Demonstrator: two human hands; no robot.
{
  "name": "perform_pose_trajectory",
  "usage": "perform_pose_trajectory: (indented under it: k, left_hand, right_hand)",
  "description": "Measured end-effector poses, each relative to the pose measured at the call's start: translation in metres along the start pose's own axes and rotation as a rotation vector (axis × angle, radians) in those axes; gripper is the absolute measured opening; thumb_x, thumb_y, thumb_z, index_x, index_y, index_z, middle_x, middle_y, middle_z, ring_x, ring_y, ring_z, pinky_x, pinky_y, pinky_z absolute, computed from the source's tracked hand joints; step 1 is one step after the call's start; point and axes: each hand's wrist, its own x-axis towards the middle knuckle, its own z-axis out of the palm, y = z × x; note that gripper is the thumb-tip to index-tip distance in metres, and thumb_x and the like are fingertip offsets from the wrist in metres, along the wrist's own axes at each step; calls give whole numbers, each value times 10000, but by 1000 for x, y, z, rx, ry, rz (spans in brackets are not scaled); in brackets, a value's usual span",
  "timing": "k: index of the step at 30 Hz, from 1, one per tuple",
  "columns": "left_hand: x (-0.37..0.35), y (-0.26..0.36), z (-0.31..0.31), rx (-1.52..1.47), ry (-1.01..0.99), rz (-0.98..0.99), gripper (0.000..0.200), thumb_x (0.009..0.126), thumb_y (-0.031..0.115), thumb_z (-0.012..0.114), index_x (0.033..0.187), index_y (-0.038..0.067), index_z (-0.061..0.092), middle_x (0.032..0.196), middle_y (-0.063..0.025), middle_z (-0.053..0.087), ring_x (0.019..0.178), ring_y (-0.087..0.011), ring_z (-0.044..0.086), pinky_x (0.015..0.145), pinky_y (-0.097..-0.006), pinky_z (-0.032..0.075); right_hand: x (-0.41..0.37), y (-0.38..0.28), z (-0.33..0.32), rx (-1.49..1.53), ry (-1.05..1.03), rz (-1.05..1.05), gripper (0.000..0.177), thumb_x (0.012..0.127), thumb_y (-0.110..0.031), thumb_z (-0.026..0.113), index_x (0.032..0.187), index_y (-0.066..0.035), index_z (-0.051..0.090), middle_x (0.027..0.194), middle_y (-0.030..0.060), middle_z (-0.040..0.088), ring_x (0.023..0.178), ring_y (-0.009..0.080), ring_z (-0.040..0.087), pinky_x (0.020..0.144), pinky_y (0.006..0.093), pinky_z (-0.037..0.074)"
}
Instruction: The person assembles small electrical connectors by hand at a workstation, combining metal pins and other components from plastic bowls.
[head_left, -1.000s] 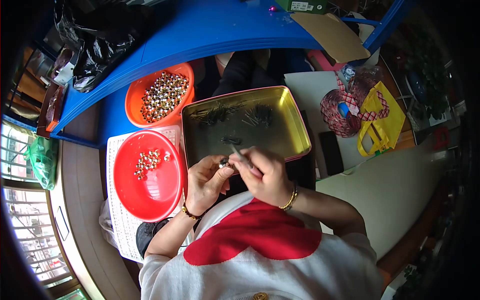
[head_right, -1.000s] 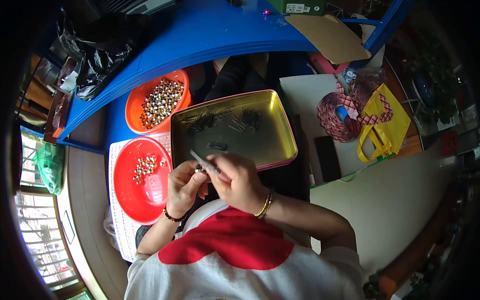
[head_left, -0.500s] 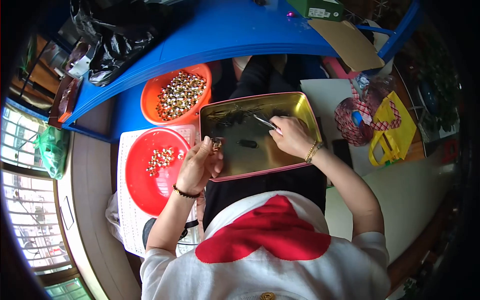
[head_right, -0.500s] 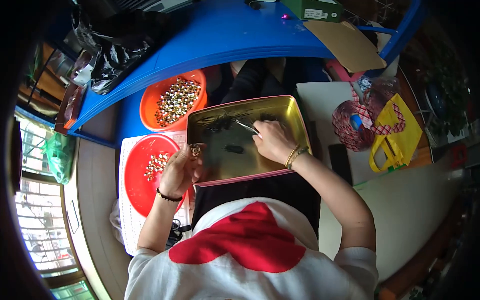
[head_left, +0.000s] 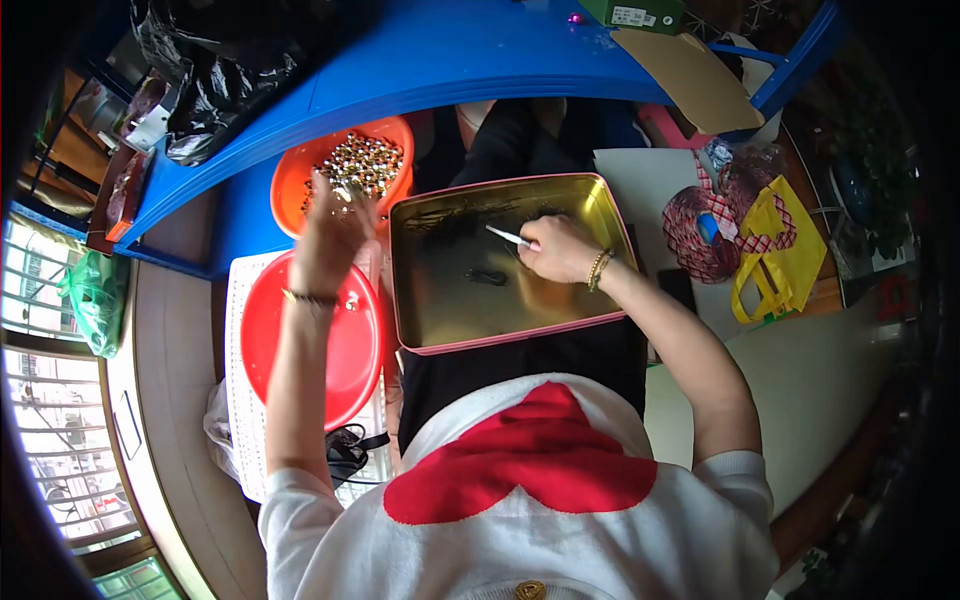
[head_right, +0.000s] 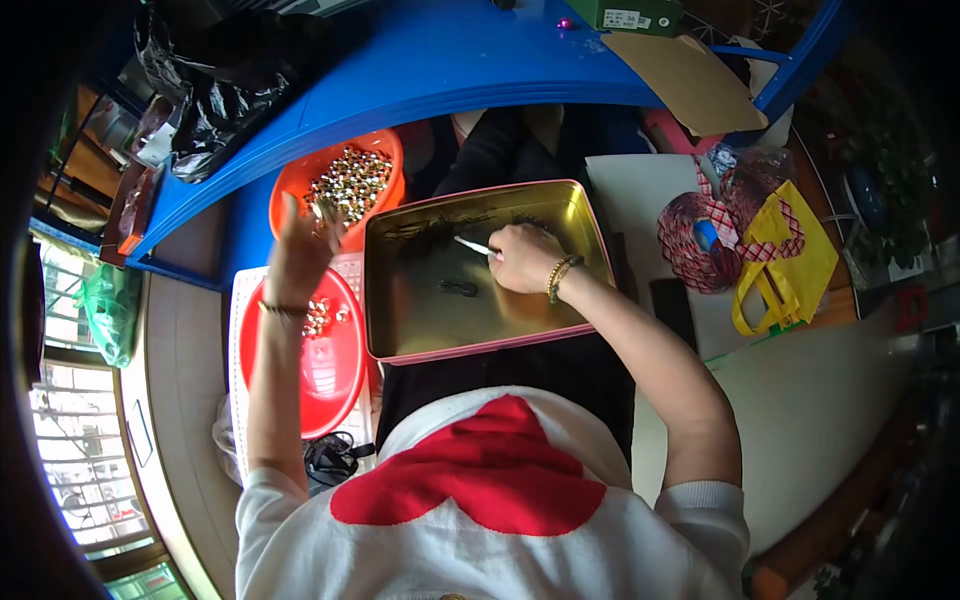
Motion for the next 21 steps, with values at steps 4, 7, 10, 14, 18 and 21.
perform_pose_trajectory:
  k: [4, 7, 10, 14, 18, 21]
  left_hand:
    - [45, 35, -60, 375, 310, 294, 868, 817, 564, 555, 1352, -30, 218, 1203, -301, 457, 998, -326, 574, 839, -395, 499]
    - [37, 12, -117, 711, 473, 311, 614, 832, 429, 618, 1213, -22, 449, 1031, -190, 586, 902, -251, 615, 725, -358, 536]
    - [29, -29, -224, 1249, 587, 395, 513, 811, 362, 619, 1116, -41, 530, 830, -169, 636, 855, -325, 615, 726, -378, 508]
    - [-10, -64, -237, 1812, 985, 381, 477, 770, 277, 635, 1164, 33, 522, 995, -274, 570, 1061, -384, 501, 850, -432, 443]
    - [-25, -70, -227, 1847, 1119, 287, 444, 799, 292, 601, 1169, 66, 506, 1079, -290, 506, 998, -399, 538, 825, -454, 460]
    - [-12, -78, -270, 1779, 1199, 143, 436, 814, 322, 572, 1159, 64, 506, 1022, -278, 541, 950, -381, 566, 766, -440, 476]
  right_hand:
    - [-5, 2, -8, -136, -4, 38, 146, 757, -151, 536, 802, -39, 618, 810, 183, 627, 809, 362, 603, 719, 444, 475]
    - [-9, 6, 1, -190, -46, 17, 160, 747, -142, 528, 809, -32, 628, 806, 180, 634, 812, 354, 614, 739, 435, 488]
    - [-12, -11, -8, -116, -132, -32, 185, 739, -144, 542, 808, -1, 636, 825, 194, 639, 829, 354, 624, 755, 424, 499]
    - [-5, -11, 2, -205, 30, -85, 174, 732, -144, 551, 776, -5, 647, 788, 199, 642, 808, 348, 632, 766, 417, 496]
    - [5, -22, 12, -303, 51, -9, 143, 705, -99, 554, 741, -13, 662, 767, 196, 650, 799, 331, 643, 763, 397, 497]
    - [10, -26, 15, -341, 32, 27, 150, 688, -82, 547, 743, -15, 670, 778, 194, 655, 810, 319, 648, 755, 381, 498]
